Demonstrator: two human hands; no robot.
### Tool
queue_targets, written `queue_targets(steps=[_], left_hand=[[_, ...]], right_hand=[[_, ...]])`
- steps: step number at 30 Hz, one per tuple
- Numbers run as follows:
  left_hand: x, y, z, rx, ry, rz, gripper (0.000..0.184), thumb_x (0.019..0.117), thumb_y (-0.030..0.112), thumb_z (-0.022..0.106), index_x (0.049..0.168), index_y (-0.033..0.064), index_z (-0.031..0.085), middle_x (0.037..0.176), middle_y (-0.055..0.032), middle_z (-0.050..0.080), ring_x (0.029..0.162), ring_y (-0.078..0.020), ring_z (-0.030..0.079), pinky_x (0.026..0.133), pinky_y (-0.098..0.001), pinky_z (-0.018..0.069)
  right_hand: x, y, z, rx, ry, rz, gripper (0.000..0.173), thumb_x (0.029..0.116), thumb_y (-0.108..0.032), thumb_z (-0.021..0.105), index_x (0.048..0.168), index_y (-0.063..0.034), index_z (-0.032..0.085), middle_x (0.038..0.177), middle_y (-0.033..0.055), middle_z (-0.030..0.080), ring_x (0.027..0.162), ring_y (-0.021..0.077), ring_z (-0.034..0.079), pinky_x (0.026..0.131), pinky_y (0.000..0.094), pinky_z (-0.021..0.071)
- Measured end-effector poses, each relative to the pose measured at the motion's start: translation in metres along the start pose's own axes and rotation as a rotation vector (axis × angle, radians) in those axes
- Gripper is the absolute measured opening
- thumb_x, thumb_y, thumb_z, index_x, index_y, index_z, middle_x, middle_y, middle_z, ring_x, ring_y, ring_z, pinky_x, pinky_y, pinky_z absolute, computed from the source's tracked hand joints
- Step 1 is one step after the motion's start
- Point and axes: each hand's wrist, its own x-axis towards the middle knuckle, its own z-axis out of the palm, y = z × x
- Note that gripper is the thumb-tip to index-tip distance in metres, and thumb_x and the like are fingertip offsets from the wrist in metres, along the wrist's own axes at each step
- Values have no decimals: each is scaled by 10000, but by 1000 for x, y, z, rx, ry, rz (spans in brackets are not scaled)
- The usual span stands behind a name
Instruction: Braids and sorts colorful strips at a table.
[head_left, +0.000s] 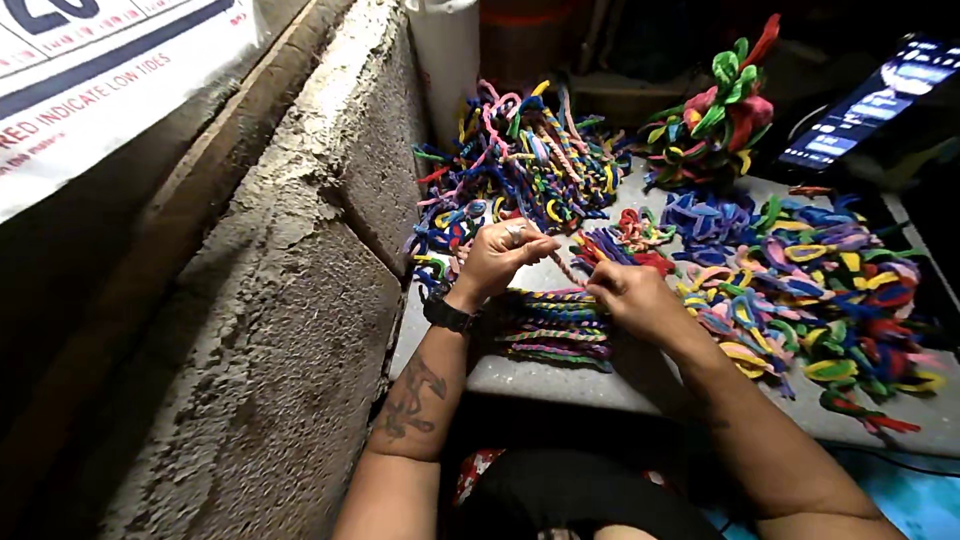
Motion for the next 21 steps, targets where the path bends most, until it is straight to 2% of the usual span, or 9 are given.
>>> queue_targets(steps=[2, 5, 8, 9, 10, 12, 14, 17, 21], left_hand=[[5, -7, -5, 31, -8, 34, 109, 949, 20, 644, 915, -16, 742, 870, 2, 694, 770, -27, 651, 736, -210, 569], [5, -2, -19, 38, 0, -19, 139, 972, 82, 635, 958, -1, 745, 915, 8, 702, 837, -39, 672, 811, -236, 584], [7, -1, -35, 36, 61, -32, 441, 1003, 401, 587, 1182, 14, 699, 1028, 52, 729, 898, -21, 672, 842, -249, 569], [9, -2, -40, 37, 121, -17, 543, 1022, 498, 522, 1215, 16, 682, 989, 69, 733, 874, -19, 672, 828, -252, 566], [10, -3, -42, 28, 191, 5, 553, 1053, 501, 455, 1213, 18, 672, 948, 76, 734, 854, -23, 678, 828, -259, 572], [11, -3, -45, 7, 337, 39, 459, 1103, 327, 325, 1157, 28, 670, 869, 88, 712, 800, -17, 669, 799, -253, 572], [13, -1, -44, -13, 455, 40, 464, 1115, 246, 256, 1088, 53, 677, 823, 96, 707, 754, -3, 665, 755, -224, 571], [13, 2, -42, -26, 525, 26, 473, 1122, 230, 242, 1051, 63, 678, 823, 90, 707, 747, -4, 669, 750, -214, 574], [14, -1, -42, 27, 524, 36, 487, 1121, 233, 245, 1051, 38, 686, 829, 74, 711, 746, -8, 670, 752, -221, 577]], right_hand=[[-5, 0, -2, 3, -34, -68, 99, 969, -75, 662, 937, 14, 693, 810, 154, 691, 754, 288, 693, 720, 513, 566], [-11, 6, -11, 134, 111, -82, 114, 973, -114, 637, 976, -29, 713, 851, 63, 696, 739, 121, 665, 706, 340, 583], [-13, 7, -15, 199, 158, -81, 104, 940, -117, 679, 960, -31, 734, 904, 44, 694, 803, 73, 652, 753, 267, 569], [-13, 8, -12, 196, 137, -82, 102, 933, -113, 691, 957, -28, 741, 916, 54, 687, 817, 86, 652, 759, 272, 570], [-13, 9, -7, 180, 111, -84, 106, 931, -115, 704, 957, -23, 749, 921, 69, 685, 820, 109, 655, 758, 290, 574], [-14, 10, 1, 111, 38, -93, 112, 940, -120, 705, 972, -26, 757, 951, 101, 693, 858, 181, 675, 792, 373, 579], [-12, 11, 5, 24, -40, -105, 110, 942, -114, 706, 995, -47, 775, 1002, 136, 704, 948, 276, 686, 862, 485, 567], [-3, 8, 0, -50, -106, -88, 134, 949, -73, 692, 1049, -60, 781, 1104, 179, 699, 1072, 391, 648, 926, 617, 500], [18, -7, 4, -36, -116, -122, 228, 1002, -185, 644, 1153, -46, 744, 1207, 173, 678, 1141, 379, 633, 977, 605, 491]])
